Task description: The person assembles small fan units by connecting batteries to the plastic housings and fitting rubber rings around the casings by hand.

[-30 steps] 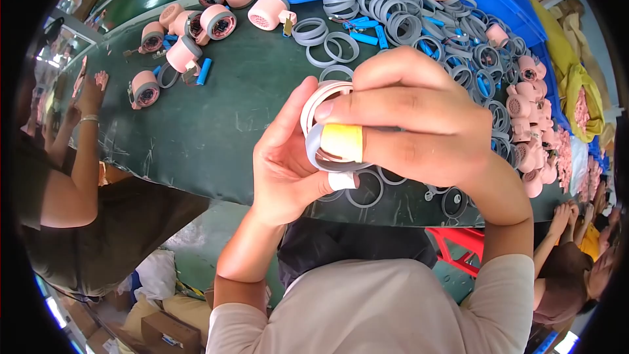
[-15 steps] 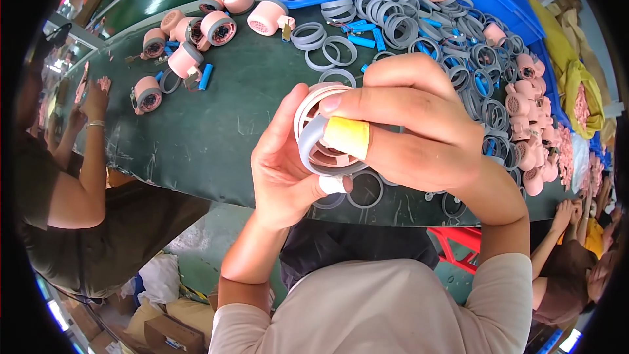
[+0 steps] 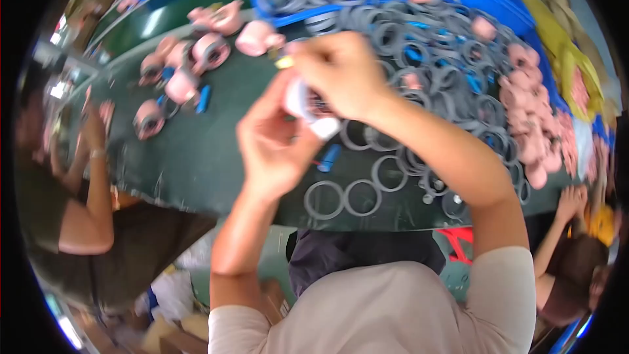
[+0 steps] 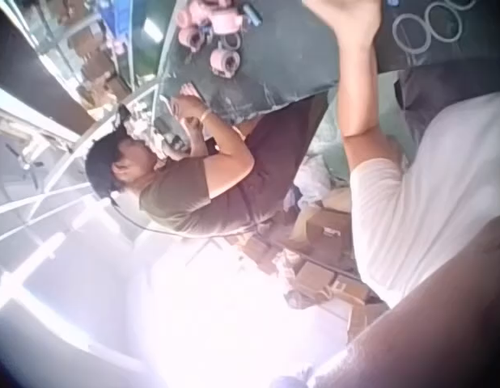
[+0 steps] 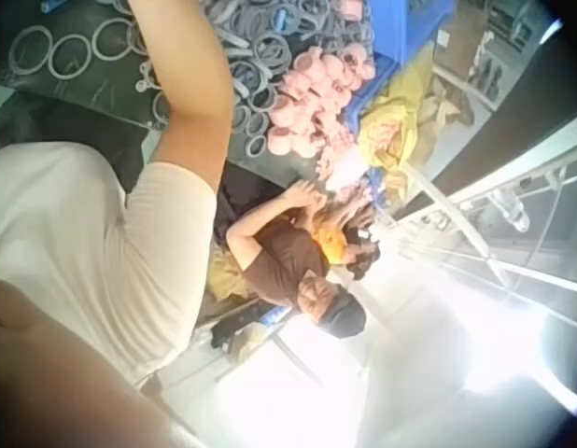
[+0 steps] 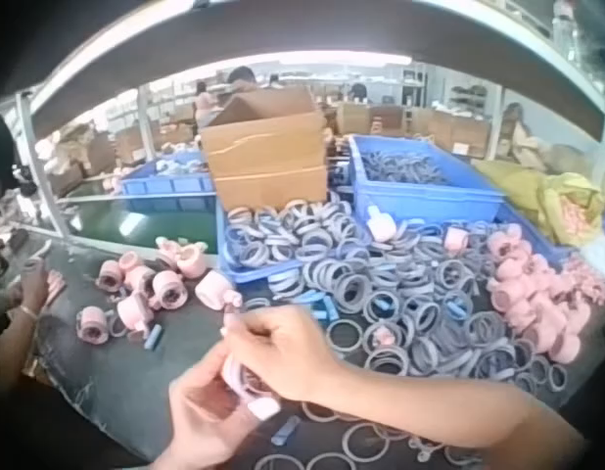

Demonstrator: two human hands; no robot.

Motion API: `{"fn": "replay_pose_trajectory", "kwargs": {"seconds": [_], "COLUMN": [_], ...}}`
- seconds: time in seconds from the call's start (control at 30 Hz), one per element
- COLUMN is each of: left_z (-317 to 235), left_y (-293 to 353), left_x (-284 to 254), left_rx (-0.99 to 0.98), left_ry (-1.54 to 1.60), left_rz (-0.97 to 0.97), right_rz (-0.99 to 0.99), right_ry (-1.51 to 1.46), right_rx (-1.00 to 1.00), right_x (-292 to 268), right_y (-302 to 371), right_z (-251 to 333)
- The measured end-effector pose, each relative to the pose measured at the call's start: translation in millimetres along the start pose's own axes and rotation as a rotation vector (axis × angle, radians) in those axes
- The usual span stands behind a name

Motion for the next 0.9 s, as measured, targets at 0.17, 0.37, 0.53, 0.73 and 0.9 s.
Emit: {"fn": "replay_pose_trajectory", "kwargs": {"seconds": [0.17,0.37,0.53,0.73,0.9], "left_z": [15,-35,-15,9,54], "left_y": [-37,-44,-1,57,94], "left_x": [-47,-124,-51,-1,53], "left_rx": [-0.12,0.416,0.227,-0.009,-0.153], "left_ry": [-0.439,-1.714,-1.428,-1.277,-1.486], "left_rz": [0.143,-0.188,0.022,0.292,0.706], "right_rz": [0.021,-0.607,-0.421,-0.141,-0.252], "right_ry": [0.196,1.188,1.326,1.516,1.546], "right_rx": [-0.107,0.065,0.112,0.395,0.153], "right_x": [-19,-301,-408,-412,-388], "right_y": [-28,33,60,28,35], "right_z": [-32,-63,-163,-198,-154]}}
Point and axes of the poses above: each hand's wrist, its own y-axis away from the middle knuckle, its own x-axis out of the palm, z = x × y, the point moved 10 cm from there along -y, towards the middle knuckle, and after that the axes turned 3 degrees about z, right-handed, at the moved point
